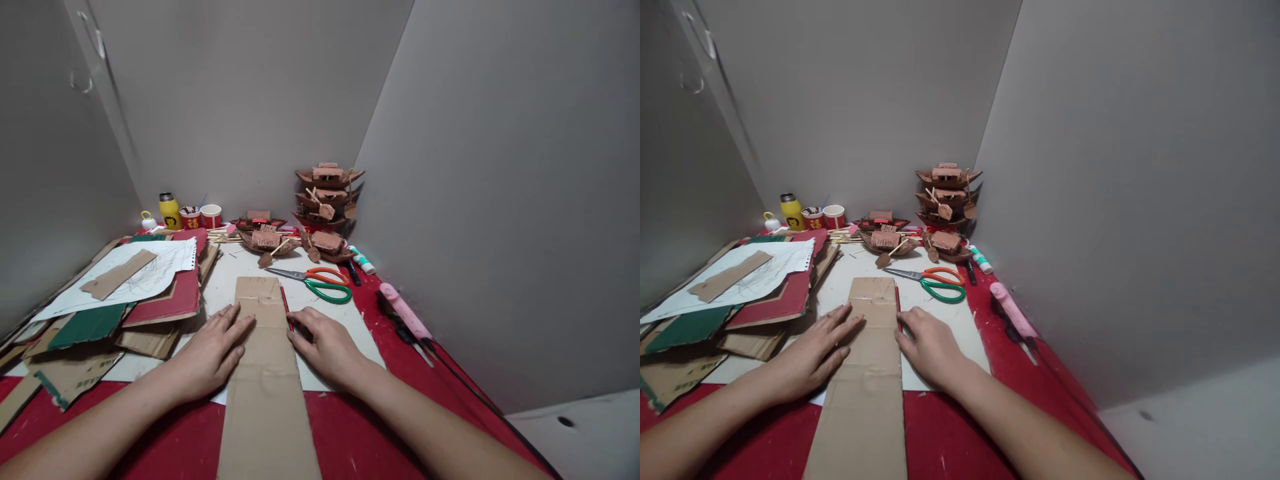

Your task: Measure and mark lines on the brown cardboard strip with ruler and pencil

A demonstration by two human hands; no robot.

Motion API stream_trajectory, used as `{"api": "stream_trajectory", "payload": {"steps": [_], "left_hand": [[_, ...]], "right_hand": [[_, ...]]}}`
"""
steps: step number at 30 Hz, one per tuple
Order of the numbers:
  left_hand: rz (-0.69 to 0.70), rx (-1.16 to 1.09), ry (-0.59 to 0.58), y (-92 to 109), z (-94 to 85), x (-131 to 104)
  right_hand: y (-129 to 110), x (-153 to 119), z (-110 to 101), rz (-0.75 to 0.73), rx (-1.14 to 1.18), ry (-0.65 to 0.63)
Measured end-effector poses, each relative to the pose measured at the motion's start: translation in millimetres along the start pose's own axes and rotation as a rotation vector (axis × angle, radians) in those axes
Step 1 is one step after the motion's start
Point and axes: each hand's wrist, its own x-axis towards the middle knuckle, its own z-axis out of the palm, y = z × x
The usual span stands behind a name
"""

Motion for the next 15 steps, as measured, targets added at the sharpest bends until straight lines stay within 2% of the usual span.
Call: {"api": "stream_trajectory", "payload": {"steps": [15], "left_hand": [[-0.01,0.049,0.017,-5.5,3.7,0.9]], "right_hand": [[0.8,-1.6,3.5,-0.052,-0.004,0.023]]}}
